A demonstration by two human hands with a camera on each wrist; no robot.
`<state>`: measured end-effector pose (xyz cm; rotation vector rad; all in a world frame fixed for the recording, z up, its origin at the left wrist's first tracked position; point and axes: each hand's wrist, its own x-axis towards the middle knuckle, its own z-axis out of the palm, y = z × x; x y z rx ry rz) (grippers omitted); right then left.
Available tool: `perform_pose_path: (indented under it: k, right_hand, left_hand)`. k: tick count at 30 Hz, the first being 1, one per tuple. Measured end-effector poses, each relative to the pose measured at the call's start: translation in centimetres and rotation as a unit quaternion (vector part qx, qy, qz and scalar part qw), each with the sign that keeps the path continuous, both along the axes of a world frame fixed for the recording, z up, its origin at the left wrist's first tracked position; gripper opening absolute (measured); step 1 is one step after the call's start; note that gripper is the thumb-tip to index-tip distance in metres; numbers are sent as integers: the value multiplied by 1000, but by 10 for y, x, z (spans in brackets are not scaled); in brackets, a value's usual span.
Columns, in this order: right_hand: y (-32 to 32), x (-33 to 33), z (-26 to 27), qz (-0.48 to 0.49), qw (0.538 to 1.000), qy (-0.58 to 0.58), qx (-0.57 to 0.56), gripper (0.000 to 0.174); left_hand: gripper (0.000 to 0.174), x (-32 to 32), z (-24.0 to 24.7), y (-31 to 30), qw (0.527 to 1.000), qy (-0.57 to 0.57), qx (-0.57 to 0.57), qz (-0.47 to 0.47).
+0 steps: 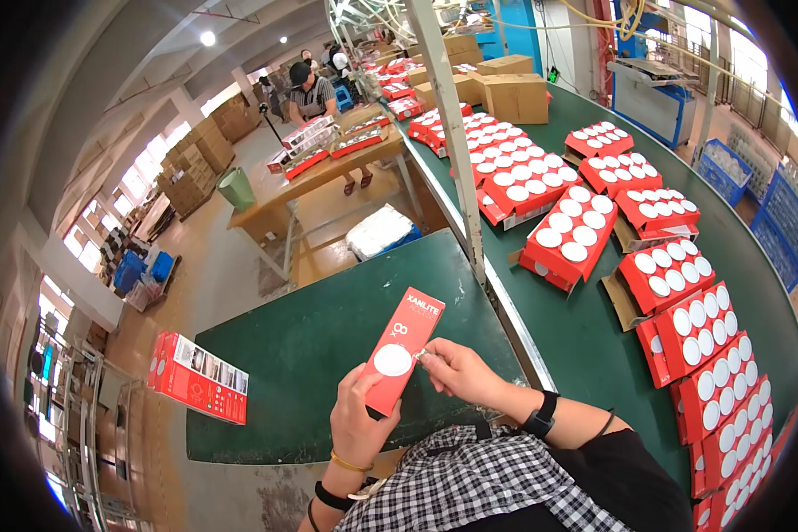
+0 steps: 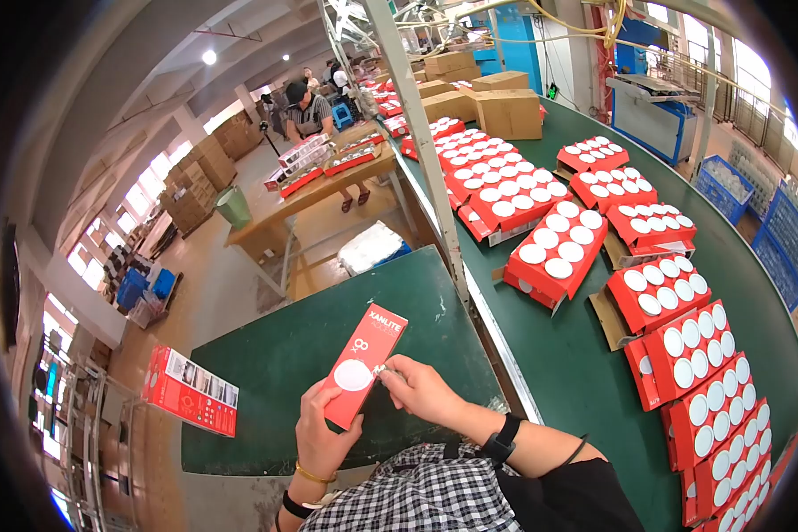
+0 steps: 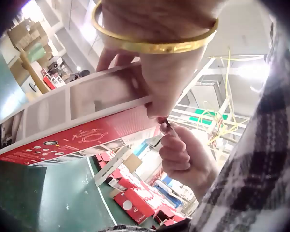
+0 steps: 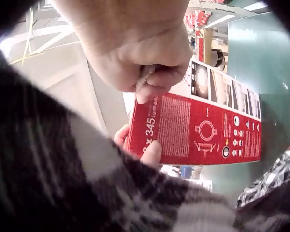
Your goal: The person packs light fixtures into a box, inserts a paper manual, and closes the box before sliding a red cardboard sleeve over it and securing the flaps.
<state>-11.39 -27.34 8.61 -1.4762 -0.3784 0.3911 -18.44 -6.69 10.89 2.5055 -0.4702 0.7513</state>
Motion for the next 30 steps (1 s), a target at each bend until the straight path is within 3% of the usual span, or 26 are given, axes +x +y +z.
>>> perform_pose_path:
  k: [7, 9, 16, 18, 19, 21, 26, 27, 30]
  right_hand:
    - [-15, 12, 17, 101, 992, -36, -66, 25]
    - [-14, 14, 15, 125, 979, -140, -82, 26]
    - [-13, 27, 24, 199, 975, -10, -94, 31]
    - [-16, 25, 43, 166, 961, -146, -167, 27]
    - [-19, 29, 44, 172, 957, -157, -174, 27]
    - [-27, 38, 44, 59, 942, -314, -102, 26]
    - [-25, 73, 66, 35, 875, -468, -120, 26]
    - [-20, 74, 64, 69, 876, -453, -149, 30]
    - [-10, 69, 72, 85, 884, -406, -215, 40]
  left_hand:
    - [64, 5, 7, 7, 1000, 17, -9, -8]
    - [64, 9, 9, 8, 1000, 18, -11, -5]
    - [63, 12, 14, 24, 997, 65, -34, -29]
    - [62, 14, 22, 40, 996, 74, -41, -37]
    - [61, 17, 26, 51, 994, 88, -44, -53]
    - [60, 19, 34, 76, 982, 153, -91, -60]
    - [57, 33, 44, 106, 939, 262, -157, -159]
    - [57, 38, 43, 105, 940, 257, -161, -157]
    - [48, 40, 41, 87, 996, 71, -42, 29]
